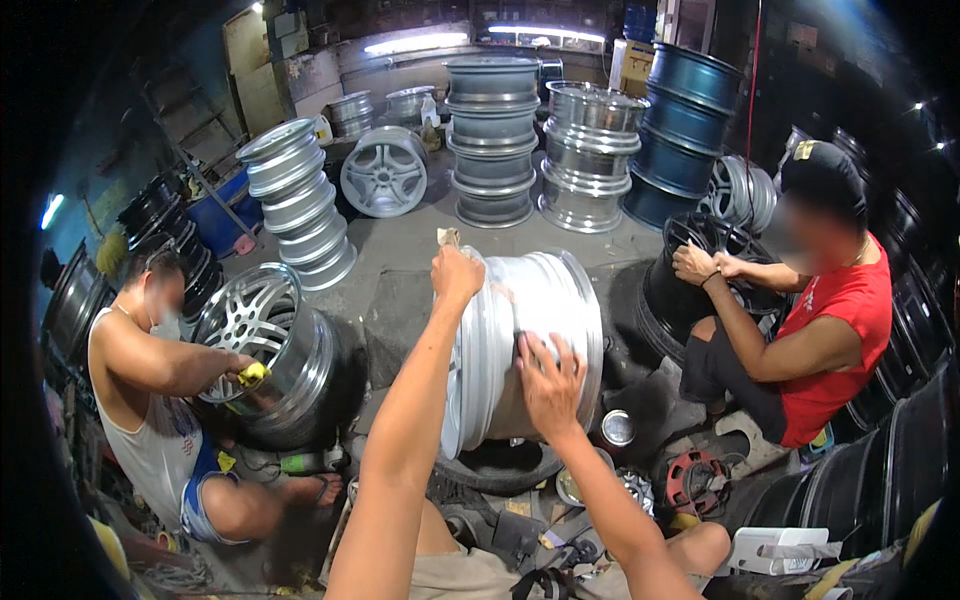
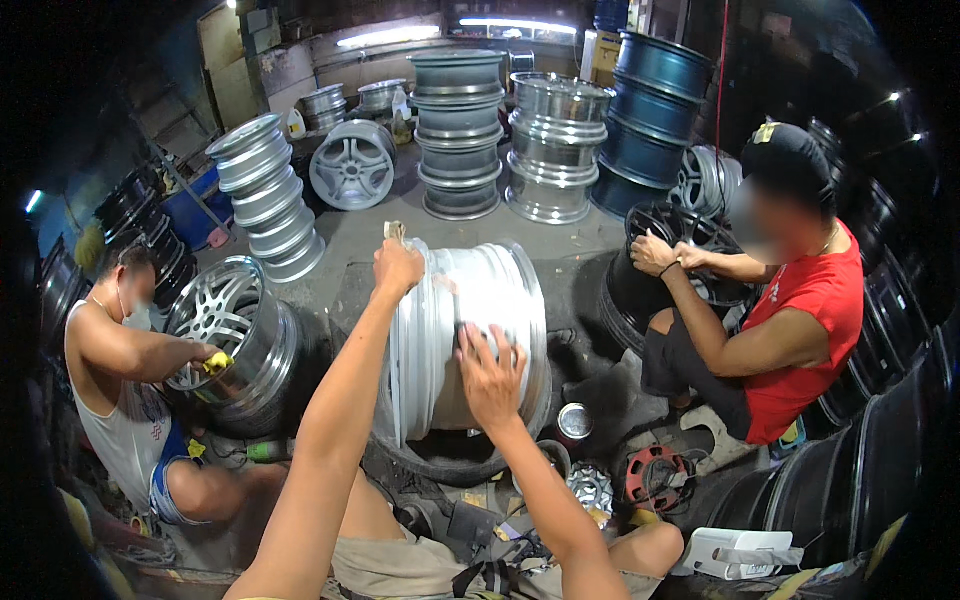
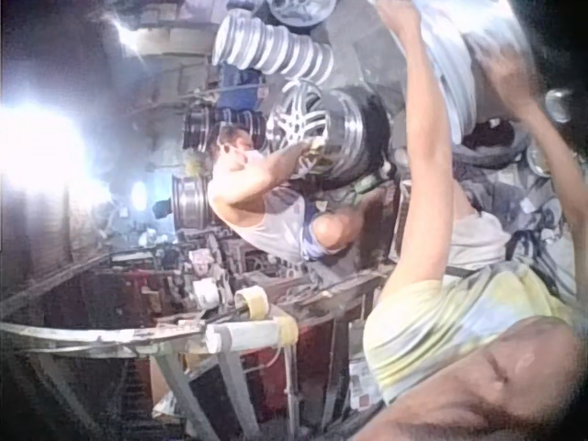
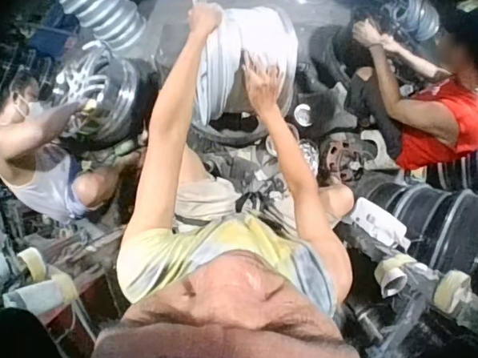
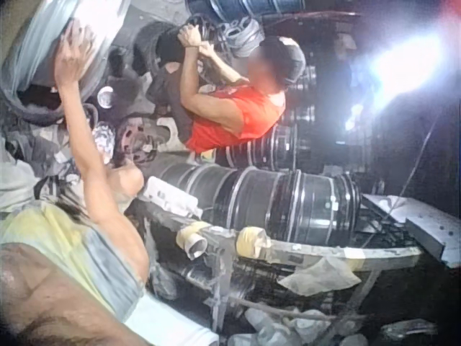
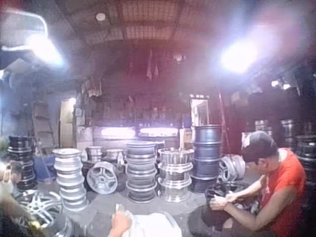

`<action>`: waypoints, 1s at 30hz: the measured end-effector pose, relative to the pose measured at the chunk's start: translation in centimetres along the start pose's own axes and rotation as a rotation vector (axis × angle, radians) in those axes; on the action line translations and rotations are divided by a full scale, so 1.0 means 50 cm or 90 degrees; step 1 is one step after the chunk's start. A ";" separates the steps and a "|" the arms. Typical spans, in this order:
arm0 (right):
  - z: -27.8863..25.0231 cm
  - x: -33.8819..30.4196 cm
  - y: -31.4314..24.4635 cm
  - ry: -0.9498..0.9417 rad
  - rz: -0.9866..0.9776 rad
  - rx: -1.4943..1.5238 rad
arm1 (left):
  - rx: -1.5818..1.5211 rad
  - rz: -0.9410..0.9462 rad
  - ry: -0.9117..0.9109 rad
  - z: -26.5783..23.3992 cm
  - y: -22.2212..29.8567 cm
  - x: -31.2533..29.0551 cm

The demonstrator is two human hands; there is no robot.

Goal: The person sits on the floor and manually polishes a silver wheel rim using a cloth and a polishing compound. They rotate the rim to access different sections and repeatedly apply the compound. The person briefly stands to retrieve a new sanding pad from a nearby pile before resuming the polishing task.

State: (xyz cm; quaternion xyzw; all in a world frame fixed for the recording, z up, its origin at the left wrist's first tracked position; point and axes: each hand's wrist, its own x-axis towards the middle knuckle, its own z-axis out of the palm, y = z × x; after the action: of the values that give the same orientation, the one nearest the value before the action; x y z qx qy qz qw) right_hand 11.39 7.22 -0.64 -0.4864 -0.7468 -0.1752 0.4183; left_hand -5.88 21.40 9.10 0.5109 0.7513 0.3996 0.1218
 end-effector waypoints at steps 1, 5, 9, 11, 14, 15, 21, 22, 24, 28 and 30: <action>0.004 0.036 0.005 -0.009 0.015 -0.016 | 0.003 -0.004 -0.020 0.002 0.003 -0.005; -0.014 0.014 -0.016 -0.030 0.026 0.021 | 0.000 -0.011 -0.023 -0.011 -0.009 0.001; -0.019 -0.018 -0.013 -0.031 0.017 -0.002 | -0.006 0.019 0.009 -0.002 -0.007 -0.004; -0.004 0.044 -0.003 -0.022 0.027 -0.008 | 0.006 0.021 -0.004 0.001 0.002 -0.012; -0.005 0.026 0.006 -0.009 -0.010 0.046 | 0.000 0.012 -0.012 -0.009 -0.005 -0.009; -0.024 -0.001 -0.010 -0.019 -0.005 0.057 | -0.005 0.005 -0.011 -0.017 -0.014 -0.007; -0.010 0.043 0.000 -0.024 0.046 0.034 | -0.001 0.023 -0.007 0.006 0.007 -0.022; -0.010 0.042 -0.008 -0.031 0.053 0.041 | -0.004 0.015 -0.006 0.001 0.002 -0.018; -0.018 0.011 -0.024 -0.046 0.069 0.055 | -0.010 -0.002 -0.004 -0.006 -0.010 -0.011; -0.024 -0.039 -0.023 -0.057 0.074 0.050 | -0.007 0.046 0.009 0.004 -0.003 -0.025; -0.004 0.020 -0.027 -0.053 0.083 0.062 | 0.003 0.049 0.018 0.005 -0.007 -0.020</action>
State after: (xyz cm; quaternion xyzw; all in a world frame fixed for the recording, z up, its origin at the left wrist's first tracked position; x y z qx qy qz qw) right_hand 10.11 7.06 0.47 -0.5203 -0.7378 -0.0908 0.4203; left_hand -5.51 20.61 8.48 0.5339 0.7338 0.4093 0.0946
